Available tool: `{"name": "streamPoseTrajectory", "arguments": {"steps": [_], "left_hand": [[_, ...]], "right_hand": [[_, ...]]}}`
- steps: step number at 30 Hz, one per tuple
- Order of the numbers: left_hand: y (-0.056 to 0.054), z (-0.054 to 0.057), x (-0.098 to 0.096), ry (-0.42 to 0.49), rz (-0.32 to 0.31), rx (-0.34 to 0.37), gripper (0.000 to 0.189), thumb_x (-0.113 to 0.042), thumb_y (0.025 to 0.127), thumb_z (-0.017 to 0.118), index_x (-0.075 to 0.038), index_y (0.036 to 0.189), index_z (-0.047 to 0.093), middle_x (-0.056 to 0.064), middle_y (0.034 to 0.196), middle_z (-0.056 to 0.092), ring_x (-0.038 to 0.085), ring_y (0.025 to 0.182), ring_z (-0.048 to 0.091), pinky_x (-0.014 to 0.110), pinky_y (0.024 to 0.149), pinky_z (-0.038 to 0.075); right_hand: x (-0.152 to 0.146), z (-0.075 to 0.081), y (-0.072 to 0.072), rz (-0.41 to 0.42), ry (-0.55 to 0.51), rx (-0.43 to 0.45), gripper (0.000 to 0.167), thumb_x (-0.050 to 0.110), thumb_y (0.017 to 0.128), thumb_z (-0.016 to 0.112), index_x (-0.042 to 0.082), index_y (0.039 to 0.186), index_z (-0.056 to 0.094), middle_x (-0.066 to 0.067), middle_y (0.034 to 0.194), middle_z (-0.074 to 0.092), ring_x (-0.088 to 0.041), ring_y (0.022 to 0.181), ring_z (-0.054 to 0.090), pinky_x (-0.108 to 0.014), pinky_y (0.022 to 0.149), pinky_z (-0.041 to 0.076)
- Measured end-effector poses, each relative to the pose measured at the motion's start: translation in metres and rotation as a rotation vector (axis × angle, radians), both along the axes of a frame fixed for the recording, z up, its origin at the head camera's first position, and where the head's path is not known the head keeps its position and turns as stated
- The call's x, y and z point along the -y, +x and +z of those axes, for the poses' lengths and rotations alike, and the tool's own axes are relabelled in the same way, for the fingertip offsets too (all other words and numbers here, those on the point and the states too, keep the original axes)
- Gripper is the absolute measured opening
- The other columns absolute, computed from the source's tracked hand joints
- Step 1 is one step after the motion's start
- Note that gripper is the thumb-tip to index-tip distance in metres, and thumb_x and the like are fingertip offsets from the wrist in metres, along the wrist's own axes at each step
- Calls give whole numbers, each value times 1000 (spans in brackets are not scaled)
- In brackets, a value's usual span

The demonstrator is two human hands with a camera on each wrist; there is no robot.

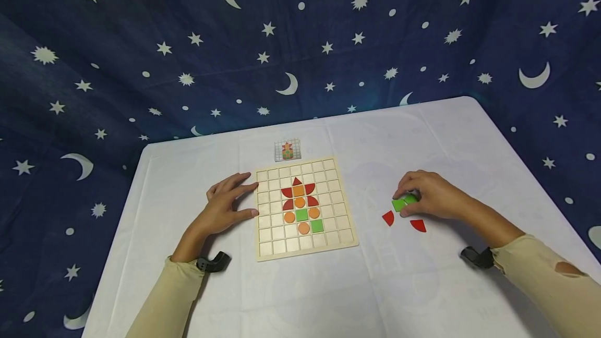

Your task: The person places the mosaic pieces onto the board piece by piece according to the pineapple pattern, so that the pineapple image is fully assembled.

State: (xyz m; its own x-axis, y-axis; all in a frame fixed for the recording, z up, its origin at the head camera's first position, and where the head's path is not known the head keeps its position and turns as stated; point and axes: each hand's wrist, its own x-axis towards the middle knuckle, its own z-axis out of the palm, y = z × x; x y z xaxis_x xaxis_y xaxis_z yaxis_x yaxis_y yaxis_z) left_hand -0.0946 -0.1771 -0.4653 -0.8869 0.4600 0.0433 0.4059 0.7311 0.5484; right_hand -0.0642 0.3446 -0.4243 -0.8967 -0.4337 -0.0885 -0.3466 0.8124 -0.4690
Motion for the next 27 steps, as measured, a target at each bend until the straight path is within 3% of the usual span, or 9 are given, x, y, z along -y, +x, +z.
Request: {"name": "streamPoseTrajectory", "arguments": {"steps": [12, 17, 27], "left_hand": [[0, 0, 0, 4, -5, -5, 71, -46, 84, 81, -22, 147, 58, 7, 163, 39, 34, 152, 27, 65, 112, 10], [0, -1, 0, 4, -3, 6, 71, -47, 84, 81, -23, 147, 57, 7, 163, 38, 33, 153, 25, 65, 112, 9], [-1, -2, 1, 0, -1, 4, 71, -47, 84, 81, -22, 147, 58, 7, 163, 38, 33, 153, 25, 65, 112, 10]], "right_hand": [[2, -5, -1, 19, -14, -59, 29, 26, 68, 96, 35, 88, 77, 21, 99, 63, -3, 95, 56, -23, 82, 55], [8, -6, -3, 21, -7, -56, 28, 22, 71, 95, 35, 87, 76, 20, 98, 63, -5, 95, 57, -24, 82, 55], [46, 0, -9, 54, -82, -68, 23, 26, 73, 94, 35, 85, 75, 20, 97, 63, -4, 95, 56, -29, 84, 52]]}}
